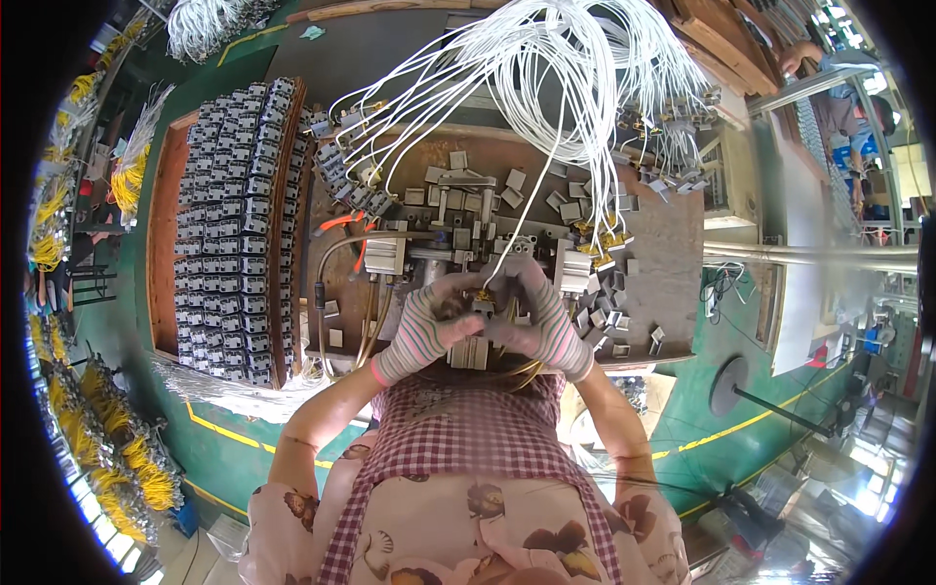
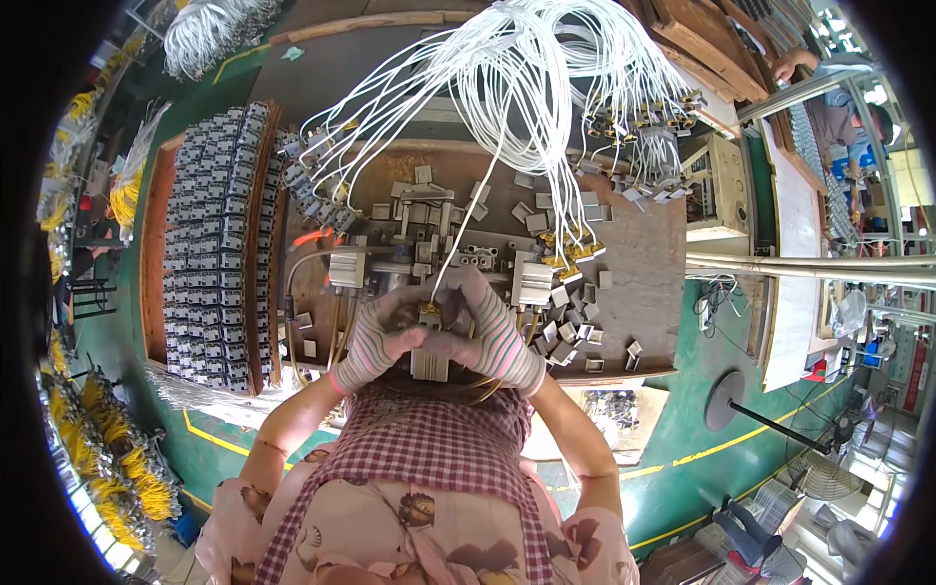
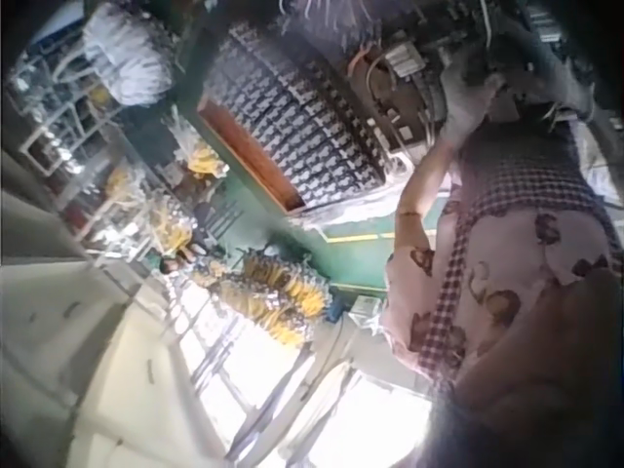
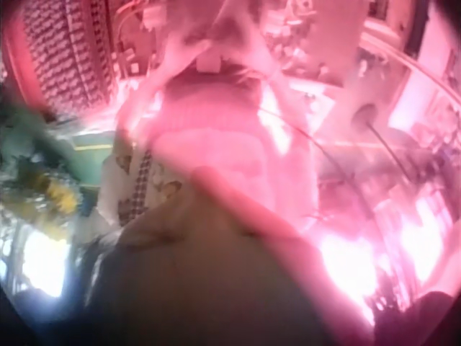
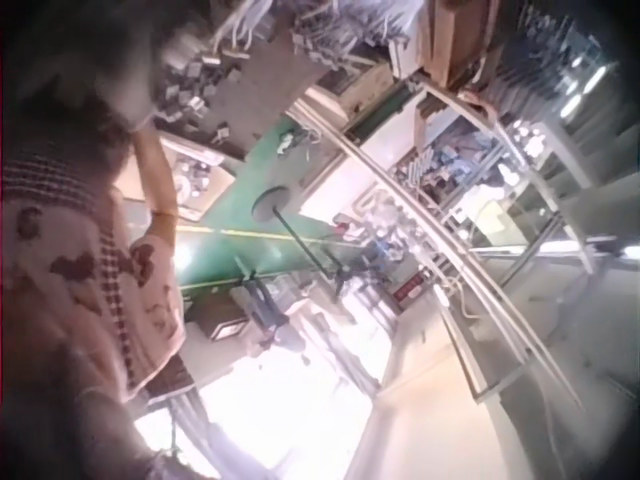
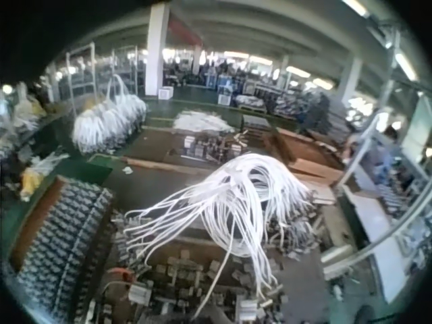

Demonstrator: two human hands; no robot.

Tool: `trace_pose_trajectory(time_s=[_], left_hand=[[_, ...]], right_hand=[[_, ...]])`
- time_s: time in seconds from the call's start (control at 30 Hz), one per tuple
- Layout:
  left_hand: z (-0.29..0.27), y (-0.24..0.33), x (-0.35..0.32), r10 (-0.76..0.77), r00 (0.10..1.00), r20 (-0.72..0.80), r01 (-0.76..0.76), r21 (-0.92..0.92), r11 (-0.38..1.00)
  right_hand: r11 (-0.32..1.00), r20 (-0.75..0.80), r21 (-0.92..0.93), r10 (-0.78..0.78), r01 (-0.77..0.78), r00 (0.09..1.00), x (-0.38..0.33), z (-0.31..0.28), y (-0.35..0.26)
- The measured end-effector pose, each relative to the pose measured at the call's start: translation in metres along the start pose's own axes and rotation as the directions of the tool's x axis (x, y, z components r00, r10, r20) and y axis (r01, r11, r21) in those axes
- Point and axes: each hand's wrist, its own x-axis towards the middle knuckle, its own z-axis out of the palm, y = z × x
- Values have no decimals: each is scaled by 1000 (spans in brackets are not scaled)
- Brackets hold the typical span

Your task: Assembling electrical components by inserting wire bundles into terminal blocks and using a table-mounted crimping machine.

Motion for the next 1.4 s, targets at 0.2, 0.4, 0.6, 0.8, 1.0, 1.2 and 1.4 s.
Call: trace_pose_trajectory(time_s=[0.2, 0.4, 0.6, 0.8, 1.0, 1.2, 1.4], left_hand=[[9, -6, 4, -209, 972, -109, 188, -178, 966], [1, -2, 14, -251, 956, -149, 262, 59, 963], [-12, 30, 10, 363, 932, 22, -253, 756, 604], [-26, 17, 32, 1, 878, 479, -475, 872, 119], [-45, 12, 47, -63, 698, 714, -716, 698, -22], [-49, 10, 50, -89, 672, 736, -741, 663, -109], [-52, 11, 56, -136, 625, 769, -780, 621, -78]], right_hand=[[881, 38, -454, -132, 135, 991, 6, -1, 2], [626, 138, -733, -245, 265, 960, 19, -9, 13], [486, 147, -821, -326, 299, 934, 28, -11, 14], [587, 55, -777, -296, 226, 954, 29, -9, 35], [625, 72, -744, -277, 236, 958, 31, -11, 37], [640, 47, -747, -224, 183, 974, 38, -11, 44], [665, -23, -732, -240, 147, 971, 34, -6, 46]])
